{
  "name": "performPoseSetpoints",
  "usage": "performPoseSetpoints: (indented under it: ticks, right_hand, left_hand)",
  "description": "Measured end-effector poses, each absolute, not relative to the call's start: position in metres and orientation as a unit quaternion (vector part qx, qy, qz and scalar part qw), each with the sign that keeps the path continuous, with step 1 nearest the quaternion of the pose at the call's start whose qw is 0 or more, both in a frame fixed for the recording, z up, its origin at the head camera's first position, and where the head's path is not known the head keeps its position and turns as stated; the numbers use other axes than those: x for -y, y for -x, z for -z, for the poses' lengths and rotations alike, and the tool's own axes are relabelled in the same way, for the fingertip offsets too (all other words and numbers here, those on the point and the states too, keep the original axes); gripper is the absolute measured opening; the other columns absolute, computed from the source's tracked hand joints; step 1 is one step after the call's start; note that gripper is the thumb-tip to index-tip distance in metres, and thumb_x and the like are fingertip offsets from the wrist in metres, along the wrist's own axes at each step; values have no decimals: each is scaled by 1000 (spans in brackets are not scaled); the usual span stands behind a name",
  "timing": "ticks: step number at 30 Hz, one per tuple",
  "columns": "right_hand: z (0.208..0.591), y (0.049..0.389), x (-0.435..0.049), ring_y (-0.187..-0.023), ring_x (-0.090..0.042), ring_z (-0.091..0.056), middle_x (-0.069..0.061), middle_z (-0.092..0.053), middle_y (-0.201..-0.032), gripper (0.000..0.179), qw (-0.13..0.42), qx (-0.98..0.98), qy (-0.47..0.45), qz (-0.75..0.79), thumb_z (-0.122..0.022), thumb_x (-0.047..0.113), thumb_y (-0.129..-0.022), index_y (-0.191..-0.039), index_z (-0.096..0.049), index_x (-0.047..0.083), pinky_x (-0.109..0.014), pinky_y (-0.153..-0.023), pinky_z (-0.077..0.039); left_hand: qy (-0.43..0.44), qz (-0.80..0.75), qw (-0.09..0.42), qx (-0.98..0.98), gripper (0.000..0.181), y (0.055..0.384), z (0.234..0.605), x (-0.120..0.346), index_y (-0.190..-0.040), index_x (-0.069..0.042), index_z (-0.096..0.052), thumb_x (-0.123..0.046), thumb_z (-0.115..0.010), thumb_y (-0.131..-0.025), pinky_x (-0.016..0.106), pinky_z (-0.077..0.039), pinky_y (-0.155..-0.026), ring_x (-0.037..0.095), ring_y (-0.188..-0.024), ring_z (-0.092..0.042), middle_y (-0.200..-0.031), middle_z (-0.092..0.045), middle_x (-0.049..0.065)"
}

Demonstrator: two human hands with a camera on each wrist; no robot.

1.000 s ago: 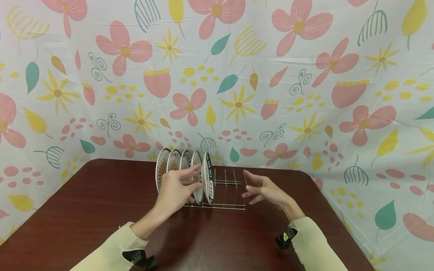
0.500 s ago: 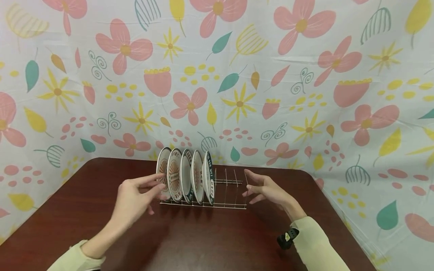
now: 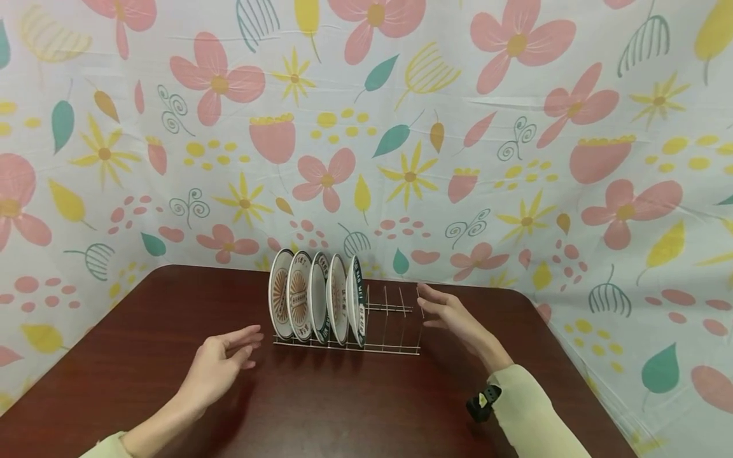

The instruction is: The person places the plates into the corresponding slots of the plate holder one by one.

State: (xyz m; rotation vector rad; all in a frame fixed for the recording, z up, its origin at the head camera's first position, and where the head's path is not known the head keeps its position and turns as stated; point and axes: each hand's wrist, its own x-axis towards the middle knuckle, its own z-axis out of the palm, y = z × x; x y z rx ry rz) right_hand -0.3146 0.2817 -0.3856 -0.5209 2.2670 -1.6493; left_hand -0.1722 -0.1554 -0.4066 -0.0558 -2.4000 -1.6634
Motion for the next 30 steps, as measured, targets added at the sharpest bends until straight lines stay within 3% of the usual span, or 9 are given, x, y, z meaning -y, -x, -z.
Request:
performPoseSetpoints:
  ticks: [6, 9, 14, 21, 30]
  right_hand:
    - [385, 317, -275, -157, -45, -11, -26, -12, -172, 69, 143, -783, 176, 579, -48, 30, -114, -167, -16, 1, -65, -116, -36]
    - [385, 316, -274, -157, -45, -10, -26, -11, -172, 68, 142, -784, 177, 577, -46, 30, -114, -167, -15, 1, -65, -116, -35]
    - [384, 315, -272, -157, -45, -11, -24, -10, -172, 65, 143, -791, 174, 569, -44, 26, -114, -167, -16, 1, -66, -116, -34]
    - [381, 309, -270, -157, -45, -14, -23, -10, -173, 63, 151, -797, 169, 560, -43, 24, -114, -167, -17, 1, -63, -115, -39]
    - [378, 295, -270, -156, -47, -14, -23, -7, -173, 63, 158, -793, 177, 561, -42, 21, -114, -167, -15, 0, -65, -115, -37]
  left_hand:
    - [26, 568, 63, 820, 53, 180, 417, 147, -150, 10, -51, 14, -51, -98, 43, -59, -96, 41, -127, -63, -141, -62, 26]
    - [24, 583, 39, 811, 56, 187, 422, 144, -153, 12, -44, 15, -50, -97, 50, -53, -104, 43, -137, -53, -145, -57, 28]
    - [24, 596, 17, 803, 59, 195, 426, 142, -154, 15, -38, 15, -48, -96, 58, -42, -112, 46, -141, -47, -148, -52, 31]
    - [24, 614, 10, 789, 57, 203, 426, 144, -152, 21, -35, 16, -47, -96, 58, -44, -111, 50, -139, -47, -147, -49, 37]
    - [28, 636, -22, 771, 60, 211, 424, 152, -153, 22, -31, 19, -45, -95, 62, -36, -115, 51, -143, -42, -151, -44, 37]
